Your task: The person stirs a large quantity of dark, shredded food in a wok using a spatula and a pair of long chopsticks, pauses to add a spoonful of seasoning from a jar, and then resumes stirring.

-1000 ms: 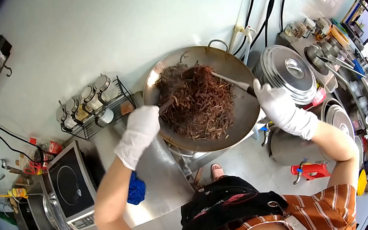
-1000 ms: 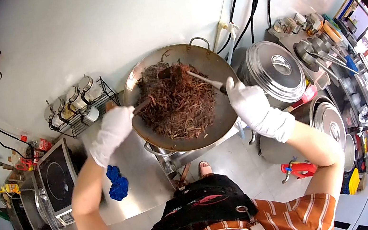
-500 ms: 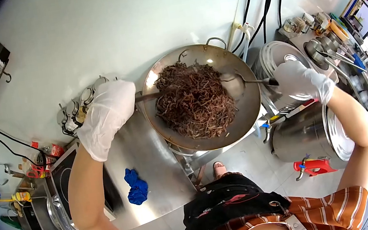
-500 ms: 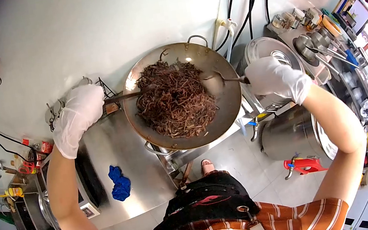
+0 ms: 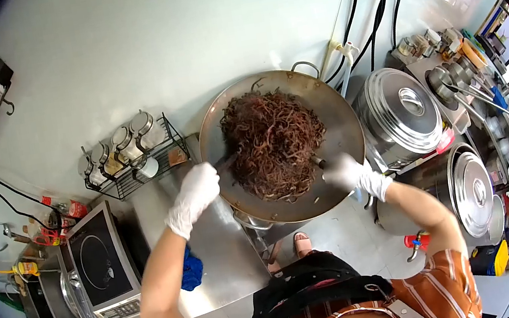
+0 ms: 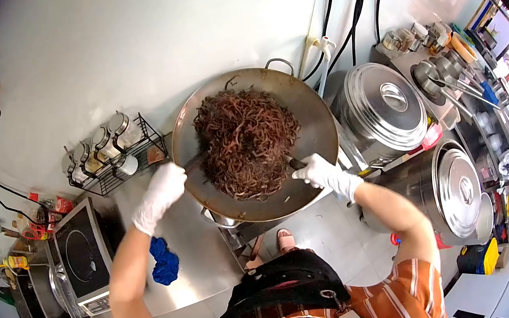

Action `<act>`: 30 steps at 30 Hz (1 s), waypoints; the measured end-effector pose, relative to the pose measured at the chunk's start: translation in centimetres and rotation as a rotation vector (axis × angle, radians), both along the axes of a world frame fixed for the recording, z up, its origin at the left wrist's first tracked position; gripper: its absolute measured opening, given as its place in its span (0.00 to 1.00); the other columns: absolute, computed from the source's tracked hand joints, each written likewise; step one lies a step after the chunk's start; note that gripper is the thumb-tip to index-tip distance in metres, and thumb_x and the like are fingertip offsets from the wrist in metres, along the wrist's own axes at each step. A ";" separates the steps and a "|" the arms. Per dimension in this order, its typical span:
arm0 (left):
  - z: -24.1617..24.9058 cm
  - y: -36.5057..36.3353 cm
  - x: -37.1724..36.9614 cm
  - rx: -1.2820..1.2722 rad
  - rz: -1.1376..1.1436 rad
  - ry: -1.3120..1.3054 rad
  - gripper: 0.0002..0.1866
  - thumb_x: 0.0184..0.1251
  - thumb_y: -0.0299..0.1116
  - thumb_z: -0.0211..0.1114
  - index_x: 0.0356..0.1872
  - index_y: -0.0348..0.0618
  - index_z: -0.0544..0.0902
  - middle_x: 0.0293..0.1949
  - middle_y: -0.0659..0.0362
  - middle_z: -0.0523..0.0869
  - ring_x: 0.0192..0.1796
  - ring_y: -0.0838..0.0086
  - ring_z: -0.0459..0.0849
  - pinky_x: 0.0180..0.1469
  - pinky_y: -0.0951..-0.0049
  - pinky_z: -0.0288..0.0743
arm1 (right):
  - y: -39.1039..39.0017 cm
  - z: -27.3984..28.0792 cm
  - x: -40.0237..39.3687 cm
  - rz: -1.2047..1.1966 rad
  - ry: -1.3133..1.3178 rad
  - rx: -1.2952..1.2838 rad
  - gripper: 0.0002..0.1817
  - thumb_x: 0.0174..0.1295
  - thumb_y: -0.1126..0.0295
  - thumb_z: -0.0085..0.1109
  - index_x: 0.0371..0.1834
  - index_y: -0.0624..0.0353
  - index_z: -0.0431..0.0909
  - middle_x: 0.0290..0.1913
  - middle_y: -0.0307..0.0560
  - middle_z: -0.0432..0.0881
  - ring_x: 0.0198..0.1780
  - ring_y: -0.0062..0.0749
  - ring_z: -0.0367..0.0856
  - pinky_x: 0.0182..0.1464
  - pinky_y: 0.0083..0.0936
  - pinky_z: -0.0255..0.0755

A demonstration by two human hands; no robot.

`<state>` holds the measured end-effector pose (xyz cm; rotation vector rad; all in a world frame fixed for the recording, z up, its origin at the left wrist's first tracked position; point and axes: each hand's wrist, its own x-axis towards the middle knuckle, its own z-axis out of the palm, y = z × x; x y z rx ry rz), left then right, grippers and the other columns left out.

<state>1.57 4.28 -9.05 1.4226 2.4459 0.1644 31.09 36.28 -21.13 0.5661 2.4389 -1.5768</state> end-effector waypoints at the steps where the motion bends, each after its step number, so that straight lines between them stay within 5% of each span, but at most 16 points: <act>1: -1.7 -0.8 0.4 0.033 -0.074 0.025 0.11 0.59 0.32 0.60 0.32 0.33 0.85 0.31 0.41 0.84 0.36 0.48 0.84 0.44 0.56 0.78 | -1.0 0.2 -0.2 -0.073 -0.017 0.015 0.14 0.61 0.62 0.64 0.31 0.63 0.77 0.18 0.35 0.70 0.13 0.20 0.65 0.14 0.23 0.57; 4: -2.8 -1.2 4.8 0.258 0.324 -0.204 0.14 0.63 0.33 0.61 0.42 0.32 0.84 0.37 0.39 0.84 0.42 0.48 0.85 0.47 0.61 0.78 | -4.5 8.4 -0.6 -0.383 -0.245 -0.095 0.14 0.59 0.64 0.66 0.30 0.65 0.77 0.18 0.38 0.72 0.13 0.22 0.67 0.16 0.24 0.59; 7: -4.7 -0.9 6.9 0.392 0.434 -0.238 0.14 0.63 0.33 0.61 0.43 0.33 0.84 0.37 0.38 0.84 0.43 0.47 0.84 0.47 0.58 0.78 | -5.1 11.5 -0.3 -0.346 -0.237 0.046 0.14 0.59 0.63 0.66 0.31 0.66 0.78 0.19 0.39 0.74 0.16 0.24 0.70 0.19 0.26 0.62; 11: -4.7 -0.9 8.1 0.451 0.487 -0.311 0.15 0.64 0.34 0.60 0.46 0.33 0.83 0.39 0.39 0.84 0.44 0.48 0.84 0.47 0.58 0.78 | -6.8 15.1 -0.7 -0.320 -0.295 0.158 0.15 0.59 0.62 0.65 0.35 0.65 0.80 0.21 0.41 0.77 0.21 0.26 0.75 0.27 0.27 0.68; 18: -2.5 -2.0 8.2 0.421 0.544 -0.322 0.14 0.65 0.33 0.60 0.47 0.35 0.83 0.36 0.38 0.83 0.42 0.47 0.84 0.45 0.58 0.77 | -8.1 16.2 -0.2 -0.275 -0.273 0.370 0.20 0.55 0.57 0.65 0.39 0.64 0.81 0.29 0.57 0.82 0.39 0.48 0.84 0.44 0.36 0.73; 26: -2.0 -2.0 6.9 0.497 0.532 -0.289 0.14 0.65 0.33 0.60 0.47 0.35 0.83 0.36 0.39 0.83 0.41 0.47 0.83 0.44 0.57 0.77 | -8.5 17.7 -0.9 -0.177 -0.121 0.538 0.19 0.56 0.60 0.63 0.42 0.66 0.79 0.31 0.62 0.83 0.38 0.56 0.83 0.42 0.39 0.75; 30: -0.5 -3.0 6.1 0.489 0.454 -0.230 0.14 0.65 0.33 0.59 0.47 0.35 0.84 0.37 0.40 0.84 0.42 0.47 0.83 0.45 0.56 0.77 | -8.5 18.4 -0.3 -0.070 -0.076 0.834 0.19 0.56 0.63 0.63 0.45 0.66 0.74 0.27 0.60 0.81 0.32 0.55 0.82 0.35 0.41 0.75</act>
